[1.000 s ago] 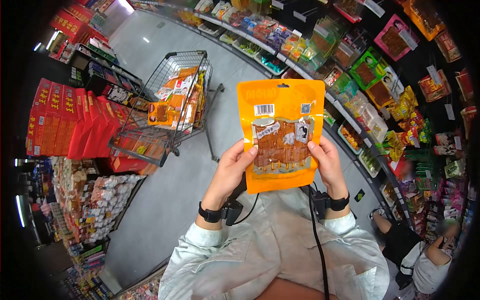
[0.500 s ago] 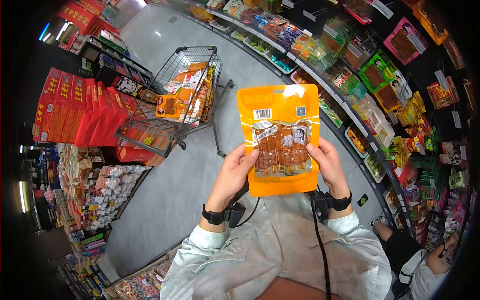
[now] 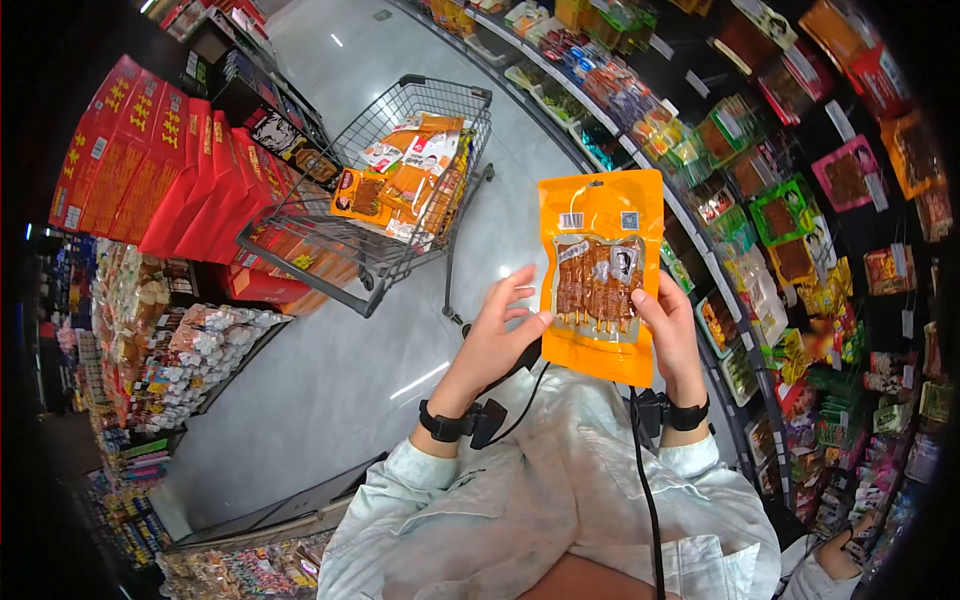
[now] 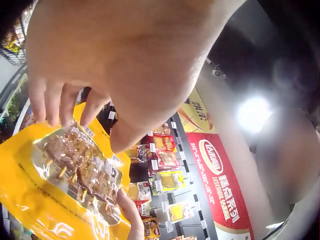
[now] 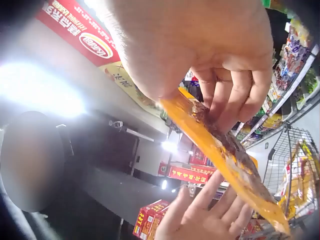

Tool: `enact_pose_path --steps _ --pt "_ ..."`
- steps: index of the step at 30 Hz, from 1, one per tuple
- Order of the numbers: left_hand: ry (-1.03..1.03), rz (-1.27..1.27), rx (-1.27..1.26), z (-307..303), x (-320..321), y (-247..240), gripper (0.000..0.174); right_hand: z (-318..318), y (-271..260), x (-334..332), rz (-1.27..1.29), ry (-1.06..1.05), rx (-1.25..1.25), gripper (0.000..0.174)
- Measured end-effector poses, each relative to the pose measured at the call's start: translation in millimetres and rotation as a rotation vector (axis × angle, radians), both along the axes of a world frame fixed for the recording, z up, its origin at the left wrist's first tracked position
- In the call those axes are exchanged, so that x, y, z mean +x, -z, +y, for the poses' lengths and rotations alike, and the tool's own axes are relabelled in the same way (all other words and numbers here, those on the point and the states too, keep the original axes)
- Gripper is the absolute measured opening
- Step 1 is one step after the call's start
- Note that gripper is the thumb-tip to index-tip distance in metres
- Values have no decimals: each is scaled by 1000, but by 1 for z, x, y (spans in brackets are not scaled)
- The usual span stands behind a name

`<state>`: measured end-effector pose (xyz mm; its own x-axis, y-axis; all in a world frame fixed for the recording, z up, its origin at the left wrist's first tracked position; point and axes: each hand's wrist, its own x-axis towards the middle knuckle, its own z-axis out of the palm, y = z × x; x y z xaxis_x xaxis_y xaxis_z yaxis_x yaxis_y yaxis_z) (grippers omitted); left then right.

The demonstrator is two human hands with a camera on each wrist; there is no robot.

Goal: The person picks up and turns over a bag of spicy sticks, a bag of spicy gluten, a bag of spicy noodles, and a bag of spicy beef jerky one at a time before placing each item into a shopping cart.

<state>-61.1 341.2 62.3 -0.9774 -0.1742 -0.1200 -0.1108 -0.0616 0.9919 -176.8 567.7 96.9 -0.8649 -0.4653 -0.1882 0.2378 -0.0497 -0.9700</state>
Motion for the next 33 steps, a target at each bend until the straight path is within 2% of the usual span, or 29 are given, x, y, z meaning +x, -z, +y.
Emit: enact_pose_path --steps 3,4,7,8,11,12,14,17,18,21,22,25,26,29,30,32,33 --pt "215 29 121 -38 -1 -6 69 -55 -6 2 40 -52 14 21" --pt "238 30 65 -48 0 -7 72 -72 -6 3 65 -108 48 22" --pt "166 107 230 -67 6 -12 80 -133 -8 11 118 -257 121 33" --pt "154 93 406 -76 5 -17 81 -152 -6 12 204 -307 159 40" --pt "39 93 531 -107 2 6 74 -195 1 6 400 -488 249 41" --pt "-19 121 543 -115 3 7 65 -207 -1 5 300 -508 205 41" --pt "-62 120 542 -135 6 19 65 -227 -3 2 90 -543 123 39" --pt "-190 74 628 -155 6 19 65 -247 -3 -21 63 -675 109 37" --pt "-224 46 659 -161 6 18 65 -252 0 -32 148 -706 264 38" --pt "-391 -1 712 -180 -4 17 66 -272 23 -62 725 -535 534 44" --pt "-458 -6 737 -187 -9 20 66 -281 31 -72 670 -513 562 49" --pt "-602 -32 666 -209 -29 27 67 -306 34 -105 165 -594 582 49" --pt "-632 -32 641 -216 -37 27 66 -311 50 -121 134 -660 518 48" --pt "-725 -103 554 -236 -62 15 58 -340 53 -158 267 -816 504 43" --pt "-748 -141 510 -242 -71 10 56 -351 59 -171 284 -835 482 36" --pt "-827 -212 449 -248 -82 9 47 -371 67 -193 243 -889 403 34" --pt "-874 -200 496 -251 -89 6 45 -381 70 -203 222 -918 368 32"
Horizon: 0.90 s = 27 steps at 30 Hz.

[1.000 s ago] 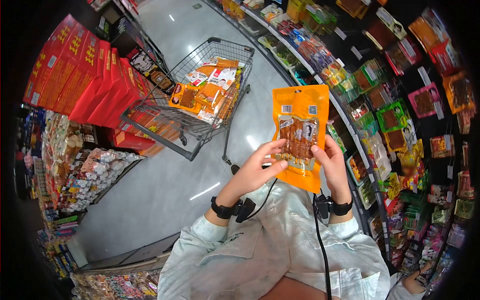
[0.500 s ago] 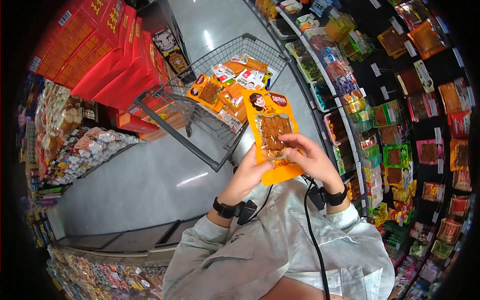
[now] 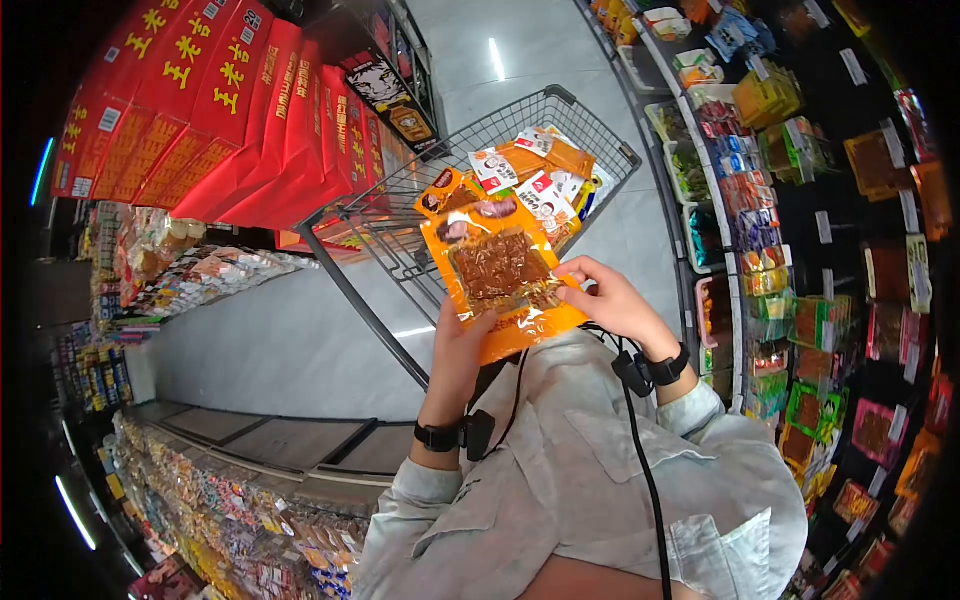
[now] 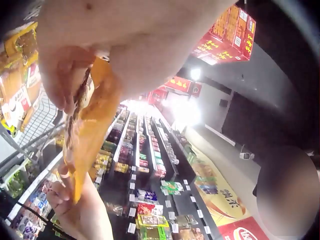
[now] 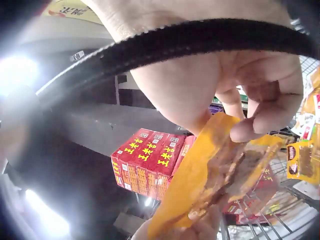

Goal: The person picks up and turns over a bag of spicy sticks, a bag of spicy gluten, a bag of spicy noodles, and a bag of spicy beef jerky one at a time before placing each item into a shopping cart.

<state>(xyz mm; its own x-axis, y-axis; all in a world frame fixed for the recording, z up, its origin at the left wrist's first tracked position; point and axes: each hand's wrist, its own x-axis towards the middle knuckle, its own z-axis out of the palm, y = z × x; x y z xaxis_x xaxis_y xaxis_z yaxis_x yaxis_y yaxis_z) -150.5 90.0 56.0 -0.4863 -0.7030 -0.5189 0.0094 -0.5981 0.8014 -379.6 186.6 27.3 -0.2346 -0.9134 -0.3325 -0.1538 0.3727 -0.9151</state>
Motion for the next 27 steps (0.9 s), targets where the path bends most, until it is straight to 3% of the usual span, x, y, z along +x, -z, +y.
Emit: enact_pose_path --steps 9,12,15,19,22,27 --pt "-273 57 158 -3 -19 2 37 -69 7 -47 -160 -211 -18 26" --pt "-329 97 159 -4 -21 2 37 -78 5 -51 -202 -240 -85 36" --pt "-385 136 164 -10 -21 9 41 -76 -10 -54 -357 -148 -171 52" --pt "-330 190 104 -16 -22 1 48 -62 -17 -56 -342 36 -239 65" --pt "-280 191 100 -20 -24 4 49 -44 -4 -58 -319 33 -268 63" --pt "-136 179 127 -13 -20 1 34 -10 -7 -34 -277 106 -226 37"
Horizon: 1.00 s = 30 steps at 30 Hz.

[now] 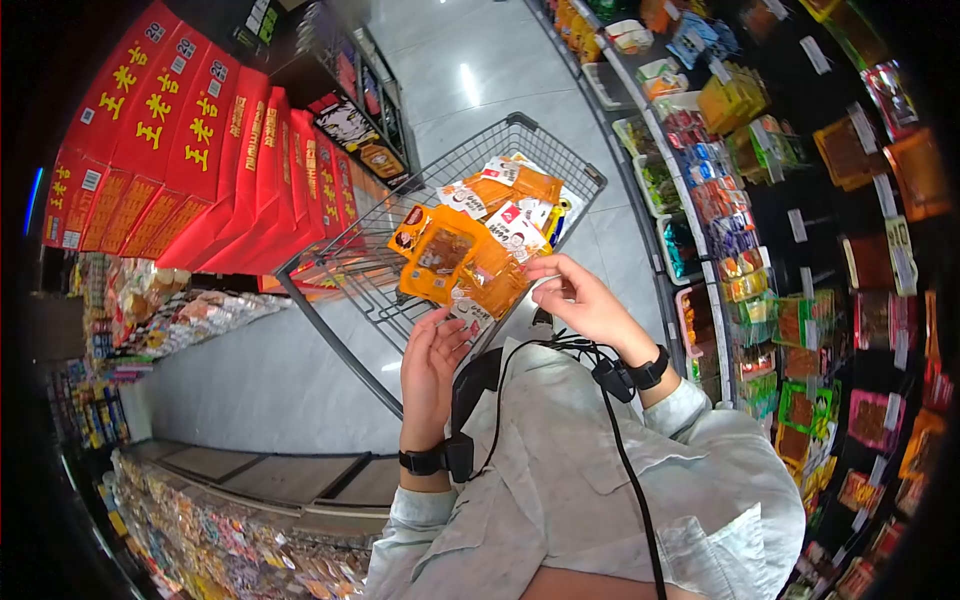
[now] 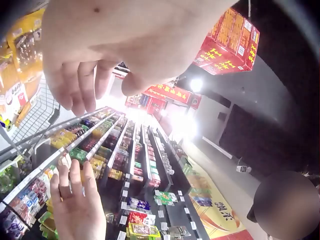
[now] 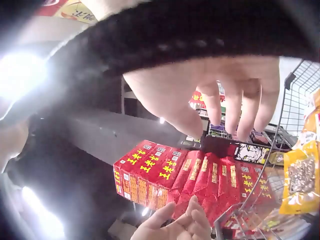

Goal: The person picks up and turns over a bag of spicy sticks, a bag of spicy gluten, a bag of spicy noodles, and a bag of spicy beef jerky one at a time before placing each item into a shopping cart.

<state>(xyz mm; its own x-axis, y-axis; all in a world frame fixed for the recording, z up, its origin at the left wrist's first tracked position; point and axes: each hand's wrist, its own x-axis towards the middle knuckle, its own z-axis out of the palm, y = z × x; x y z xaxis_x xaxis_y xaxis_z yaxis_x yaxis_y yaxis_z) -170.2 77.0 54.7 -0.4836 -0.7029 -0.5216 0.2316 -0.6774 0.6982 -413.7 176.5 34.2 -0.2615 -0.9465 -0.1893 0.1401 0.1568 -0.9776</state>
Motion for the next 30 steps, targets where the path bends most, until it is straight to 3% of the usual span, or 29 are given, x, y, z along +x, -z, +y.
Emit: enact_pose_path --steps 10,16,21,30 --pt "317 39 -68 24 87 9 23 82 -12 127 123 175 22 29" --pt "460 151 62 66 122 24 19 158 -25 212 248 236 123 29" --pt "671 178 119 103 130 28 18 219 -43 250 274 416 229 29" --pt "846 174 84 157 105 29 17 299 -42 284 244 633 231 30"
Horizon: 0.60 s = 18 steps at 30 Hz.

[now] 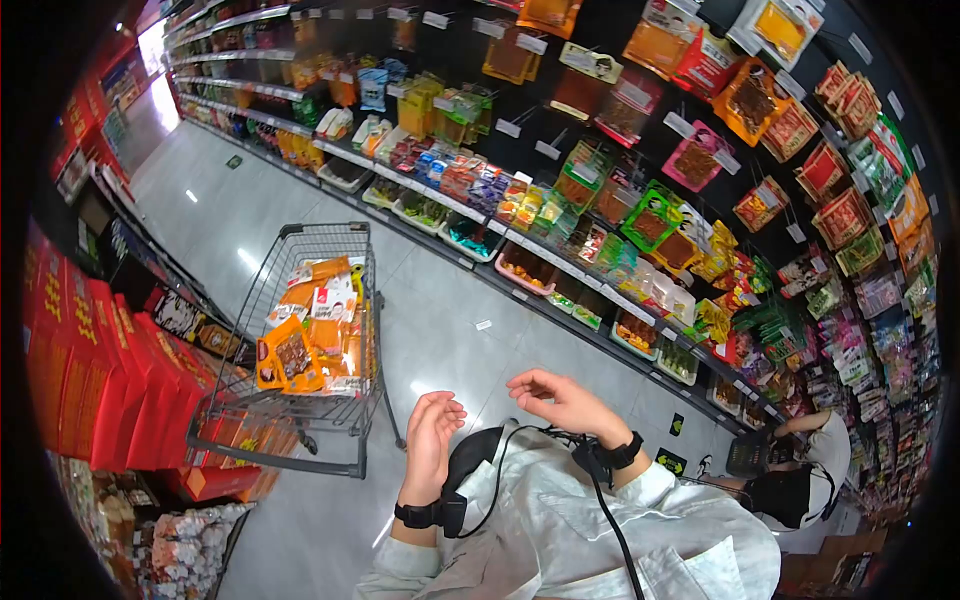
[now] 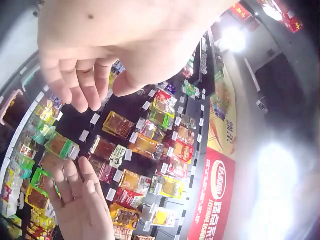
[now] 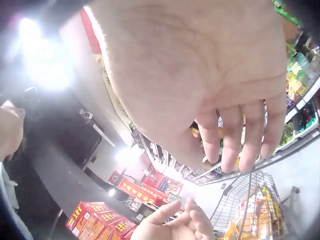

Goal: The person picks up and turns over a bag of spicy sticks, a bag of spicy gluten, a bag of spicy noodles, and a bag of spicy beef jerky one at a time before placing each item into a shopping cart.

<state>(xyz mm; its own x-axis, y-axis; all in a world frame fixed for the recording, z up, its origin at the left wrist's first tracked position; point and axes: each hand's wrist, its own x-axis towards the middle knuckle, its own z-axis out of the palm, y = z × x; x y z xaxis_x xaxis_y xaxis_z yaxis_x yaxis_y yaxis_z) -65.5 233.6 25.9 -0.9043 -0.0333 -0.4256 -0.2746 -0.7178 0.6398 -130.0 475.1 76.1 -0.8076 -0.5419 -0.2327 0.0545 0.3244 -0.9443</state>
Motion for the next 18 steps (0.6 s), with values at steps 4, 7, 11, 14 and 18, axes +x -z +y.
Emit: enact_pose_path --steps 4,7,11,14,18 --pt "75 -25 -13 40 -22 5 16 48 1 5 -36 47 22 31" --pt "153 -36 -19 82 -44 10 15 95 8 4 -70 130 -2 31" --pt "281 -31 -77 141 -73 -4 15 159 26 -11 -107 192 -58 32" --pt "342 -22 -175 176 -98 -13 16 199 33 -33 -115 185 -86 33" --pt "329 -12 -270 207 -125 -24 18 238 35 -63 -70 152 -88 33"
